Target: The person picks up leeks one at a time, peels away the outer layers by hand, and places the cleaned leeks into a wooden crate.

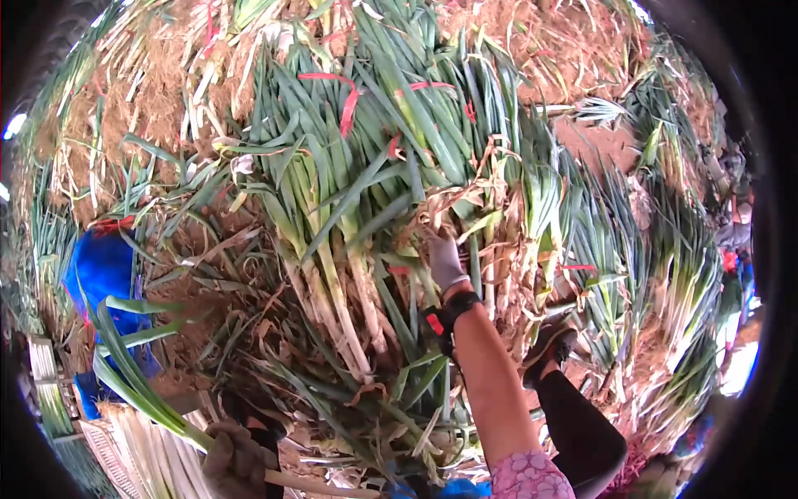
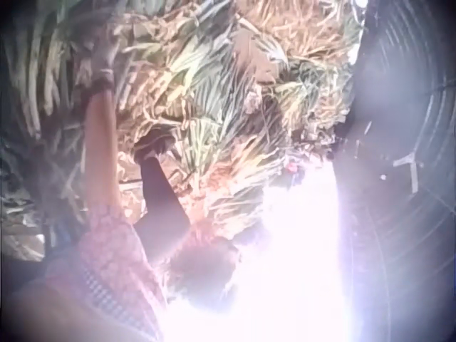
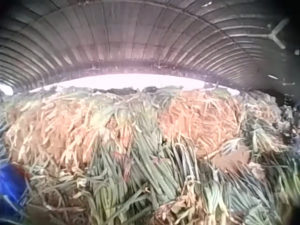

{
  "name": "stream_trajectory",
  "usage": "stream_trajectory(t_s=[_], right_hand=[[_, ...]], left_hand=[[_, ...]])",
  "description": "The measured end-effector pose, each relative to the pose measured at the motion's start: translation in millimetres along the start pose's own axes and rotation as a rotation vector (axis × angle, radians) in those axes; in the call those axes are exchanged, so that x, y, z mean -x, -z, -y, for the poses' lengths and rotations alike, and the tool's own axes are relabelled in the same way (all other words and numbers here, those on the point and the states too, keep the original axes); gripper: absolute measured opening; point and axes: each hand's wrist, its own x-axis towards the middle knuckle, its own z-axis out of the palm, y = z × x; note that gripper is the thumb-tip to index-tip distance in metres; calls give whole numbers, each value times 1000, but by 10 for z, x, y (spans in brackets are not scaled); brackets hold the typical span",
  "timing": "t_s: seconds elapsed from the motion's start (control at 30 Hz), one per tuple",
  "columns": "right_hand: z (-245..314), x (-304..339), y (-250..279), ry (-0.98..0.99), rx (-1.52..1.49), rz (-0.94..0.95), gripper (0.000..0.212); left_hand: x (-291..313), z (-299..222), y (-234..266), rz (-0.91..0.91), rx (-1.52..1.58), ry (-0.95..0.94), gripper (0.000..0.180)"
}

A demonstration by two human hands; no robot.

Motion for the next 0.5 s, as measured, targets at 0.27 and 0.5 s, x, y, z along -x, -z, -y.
stream_trajectory(t_s=[0.27,0.5], right_hand=[[-402,2428,-93,-126,-156,560,16],[-477,3413,-313,-678,-66,388,18]], left_hand=[[51,85,53,-1,105,-21,18],[116,136,60,128,-5,-61,10]])
